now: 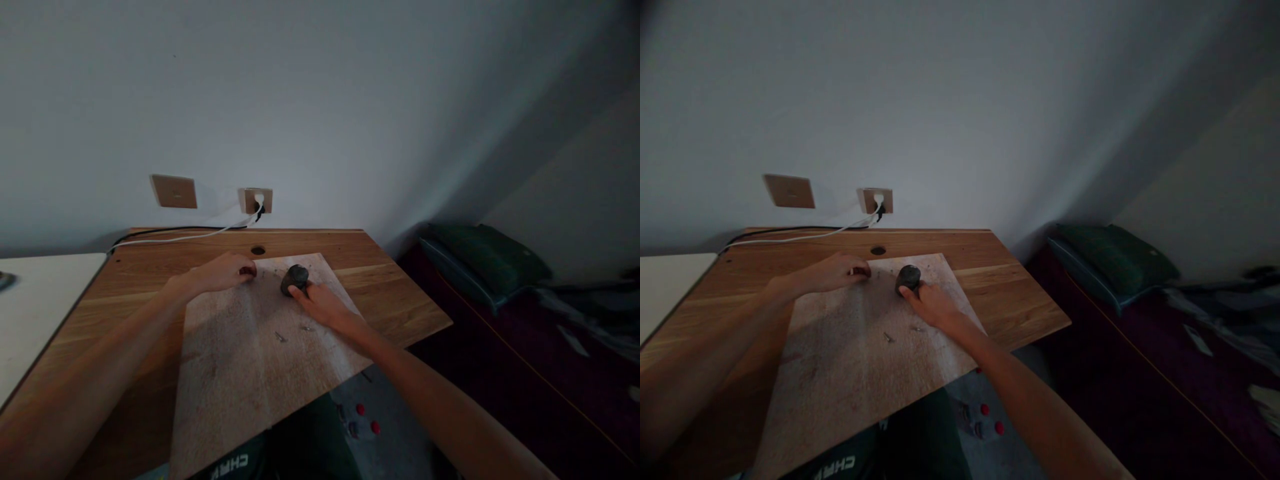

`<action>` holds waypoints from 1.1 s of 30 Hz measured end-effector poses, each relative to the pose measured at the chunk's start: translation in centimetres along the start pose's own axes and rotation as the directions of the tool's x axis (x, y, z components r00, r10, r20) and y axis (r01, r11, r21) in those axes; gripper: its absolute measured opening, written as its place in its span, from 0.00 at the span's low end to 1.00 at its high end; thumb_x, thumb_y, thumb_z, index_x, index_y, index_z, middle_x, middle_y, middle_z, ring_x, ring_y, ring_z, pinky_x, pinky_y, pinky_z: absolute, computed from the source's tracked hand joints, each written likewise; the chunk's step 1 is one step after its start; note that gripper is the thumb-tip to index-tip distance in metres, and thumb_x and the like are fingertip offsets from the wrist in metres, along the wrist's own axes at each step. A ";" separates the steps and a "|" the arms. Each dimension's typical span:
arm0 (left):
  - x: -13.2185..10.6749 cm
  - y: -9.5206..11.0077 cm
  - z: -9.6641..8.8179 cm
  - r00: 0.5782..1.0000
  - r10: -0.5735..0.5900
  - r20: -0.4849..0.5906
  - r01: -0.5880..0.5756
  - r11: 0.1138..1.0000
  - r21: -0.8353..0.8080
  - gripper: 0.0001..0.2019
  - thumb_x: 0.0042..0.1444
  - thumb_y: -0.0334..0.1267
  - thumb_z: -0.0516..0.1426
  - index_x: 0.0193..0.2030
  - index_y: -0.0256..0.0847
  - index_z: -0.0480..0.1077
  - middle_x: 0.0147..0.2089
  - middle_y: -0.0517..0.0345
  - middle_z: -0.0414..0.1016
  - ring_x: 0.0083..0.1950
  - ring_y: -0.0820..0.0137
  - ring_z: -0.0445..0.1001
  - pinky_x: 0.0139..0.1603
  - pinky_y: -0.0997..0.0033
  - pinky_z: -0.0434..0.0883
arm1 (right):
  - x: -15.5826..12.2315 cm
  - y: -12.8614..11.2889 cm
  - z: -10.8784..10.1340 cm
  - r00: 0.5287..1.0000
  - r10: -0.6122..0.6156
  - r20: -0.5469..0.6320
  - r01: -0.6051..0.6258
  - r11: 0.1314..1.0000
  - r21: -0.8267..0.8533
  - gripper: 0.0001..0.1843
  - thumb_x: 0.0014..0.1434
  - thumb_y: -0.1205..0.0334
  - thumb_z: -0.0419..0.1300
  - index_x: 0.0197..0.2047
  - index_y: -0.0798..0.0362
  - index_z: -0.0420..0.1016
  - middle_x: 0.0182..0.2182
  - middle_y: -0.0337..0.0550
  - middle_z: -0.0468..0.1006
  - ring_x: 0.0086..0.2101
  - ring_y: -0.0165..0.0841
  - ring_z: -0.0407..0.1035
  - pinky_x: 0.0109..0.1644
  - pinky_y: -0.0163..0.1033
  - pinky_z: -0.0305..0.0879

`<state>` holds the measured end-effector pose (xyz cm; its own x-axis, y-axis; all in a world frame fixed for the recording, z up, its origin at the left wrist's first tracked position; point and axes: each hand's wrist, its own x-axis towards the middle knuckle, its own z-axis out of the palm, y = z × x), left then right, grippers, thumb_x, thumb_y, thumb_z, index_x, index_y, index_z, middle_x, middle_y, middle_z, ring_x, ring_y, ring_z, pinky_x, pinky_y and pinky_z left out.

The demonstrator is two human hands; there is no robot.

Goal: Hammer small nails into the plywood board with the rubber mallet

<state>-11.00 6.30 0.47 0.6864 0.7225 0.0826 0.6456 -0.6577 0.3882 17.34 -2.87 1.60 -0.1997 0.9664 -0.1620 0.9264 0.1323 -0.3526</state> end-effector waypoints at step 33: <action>-0.7 -0.3 4.3 0.924 -0.250 -0.288 0.157 0.937 -0.312 0.18 0.53 0.35 0.60 0.52 0.39 0.76 0.43 0.52 0.85 0.37 0.65 0.81 0.41 0.67 0.77 | 3.2 -3.8 -2.6 0.988 -0.139 0.068 0.143 0.987 -0.069 0.33 0.77 0.37 0.48 0.53 0.57 0.81 0.47 0.56 0.86 0.48 0.44 0.81 0.55 0.50 0.73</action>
<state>-10.21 5.08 -3.61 0.3763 0.8939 0.2437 0.6083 -0.4367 0.6628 14.03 0.29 4.77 -0.3472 0.9216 -0.1735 0.9081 0.2842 -0.3075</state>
